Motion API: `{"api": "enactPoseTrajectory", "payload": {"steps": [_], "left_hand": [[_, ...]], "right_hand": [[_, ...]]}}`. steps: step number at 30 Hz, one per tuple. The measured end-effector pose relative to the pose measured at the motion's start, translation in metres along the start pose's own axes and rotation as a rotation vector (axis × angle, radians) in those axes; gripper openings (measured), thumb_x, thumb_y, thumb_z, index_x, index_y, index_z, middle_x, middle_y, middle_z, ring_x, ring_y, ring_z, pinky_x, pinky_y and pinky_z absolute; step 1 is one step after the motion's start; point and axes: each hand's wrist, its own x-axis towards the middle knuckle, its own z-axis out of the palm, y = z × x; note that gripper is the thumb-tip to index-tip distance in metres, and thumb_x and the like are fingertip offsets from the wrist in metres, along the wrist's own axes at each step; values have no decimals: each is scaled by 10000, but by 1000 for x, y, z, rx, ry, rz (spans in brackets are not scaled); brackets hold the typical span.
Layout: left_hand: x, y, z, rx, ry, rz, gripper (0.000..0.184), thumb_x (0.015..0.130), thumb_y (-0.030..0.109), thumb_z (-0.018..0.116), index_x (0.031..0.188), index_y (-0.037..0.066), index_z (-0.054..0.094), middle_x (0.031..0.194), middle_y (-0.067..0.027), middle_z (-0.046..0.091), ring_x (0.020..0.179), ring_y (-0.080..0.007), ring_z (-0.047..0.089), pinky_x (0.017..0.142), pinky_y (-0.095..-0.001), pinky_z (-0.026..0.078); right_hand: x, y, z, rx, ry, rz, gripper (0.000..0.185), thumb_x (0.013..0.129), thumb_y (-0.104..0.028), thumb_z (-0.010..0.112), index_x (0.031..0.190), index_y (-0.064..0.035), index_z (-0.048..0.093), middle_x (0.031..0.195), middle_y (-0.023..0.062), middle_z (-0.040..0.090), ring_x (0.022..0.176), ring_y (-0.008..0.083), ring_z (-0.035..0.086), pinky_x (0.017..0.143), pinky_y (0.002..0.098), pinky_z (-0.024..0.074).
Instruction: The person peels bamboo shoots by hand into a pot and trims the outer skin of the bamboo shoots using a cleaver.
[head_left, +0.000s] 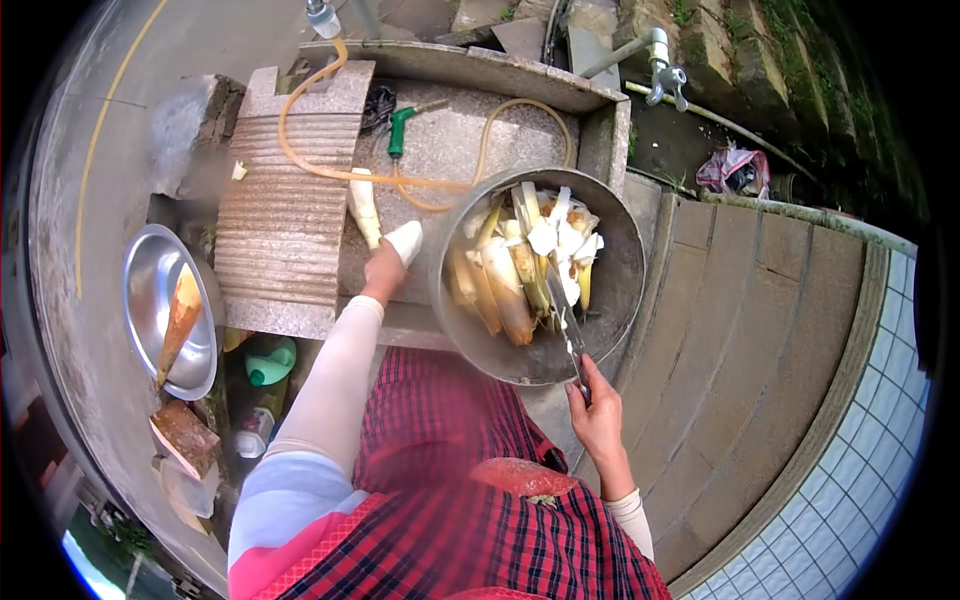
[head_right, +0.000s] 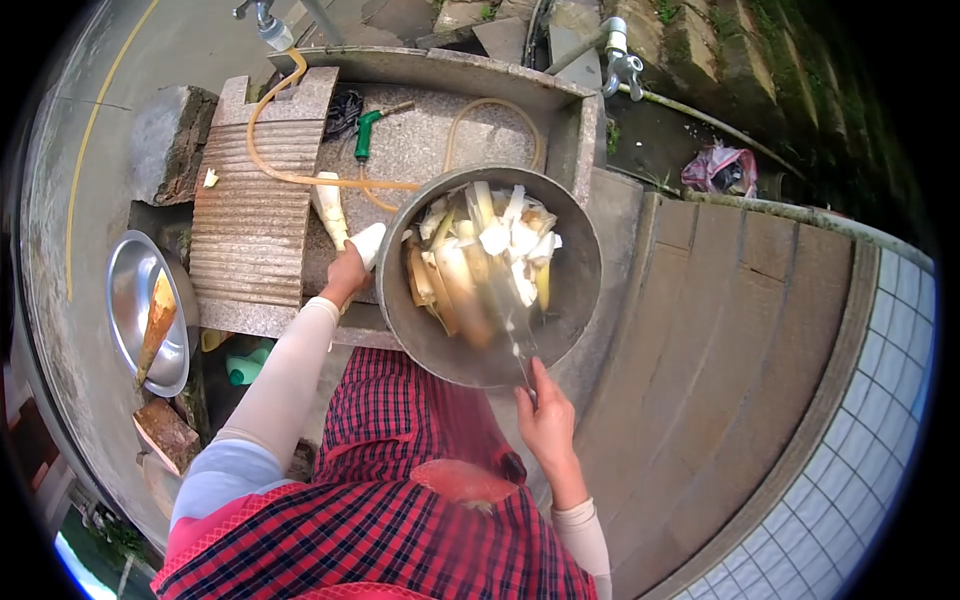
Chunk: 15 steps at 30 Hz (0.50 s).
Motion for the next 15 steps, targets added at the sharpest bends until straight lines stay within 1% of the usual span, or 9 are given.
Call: {"api": "enactPoseTrajectory", "payload": {"steps": [2,3,5,9,10,11,12,13,15], "left_hand": [[3,-3,2,68,-41,-6,889,729,204,699,1396,-30,159,1204,-253,509,1056,-361,573,889,-403,471],[2,-5,2,88,-57,5,901,734,207,697,1411,-10,143,1221,-259,485,1071,-371,558,897,-408,464],[5,-12,9,149,-98,79,915,732,212,703,1425,25,135,1225,-257,456,1096,-378,524,913,-418,451],[-2,-21,14,214,-39,177,887,725,197,714,1408,33,172,1186,-242,465,1080,-385,511,889,-428,463],[-7,-26,15,205,10,214,818,718,195,716,1370,38,248,1158,-227,478,1055,-388,517,870,-434,472],[-17,-26,7,234,37,246,626,726,193,700,1257,27,412,1141,-210,484,1058,-393,510,857,-439,477],[-29,-28,-5,232,90,298,499,733,185,685,1161,19,489,1112,-201,513,1024,-389,529,835,-451,478],[-42,-30,-19,231,148,351,380,740,177,669,1066,11,565,1082,-192,541,991,-384,549,814,-462,480],[-86,-21,-65,-17,288,324,220,751,138,670,913,-1,617,913,-118,623,830,-277,609,731,-385,494]], "right_hand": [[2,-9,7,-88,11,-21,455,790,-83,648,1220,-35,508,990,211,627,842,368,635,690,415,509],[3,-11,10,-149,29,-58,468,784,-61,666,1216,-38,487,979,200,638,857,337,645,713,375,509],[6,-16,16,-121,48,-40,421,779,-73,682,1149,-28,487,940,176,639,776,277,652,669,349,504],[10,-15,25,323,15,146,387,800,-112,694,1090,-42,447,818,116,627,595,157,574,528,276,453],[10,-16,25,528,-2,229,387,808,-122,692,1086,-48,434,789,103,619,565,130,545,499,256,432],[10,-18,24,736,-17,308,387,817,-132,691,1083,-53,421,761,90,611,535,104,515,470,237,410],[11,-24,17,988,-83,376,405,839,-162,676,1100,-64,383,723,75,592,503,92,482,427,209,364],[9,-30,11,1048,-95,361,404,841,-170,673,1101,-62,383,724,80,592,502,94,483,427,210,364],[4,-39,3,1172,-124,312,403,847,-187,667,1102,-59,382,726,92,593,500,97,485,428,211,364]]}}
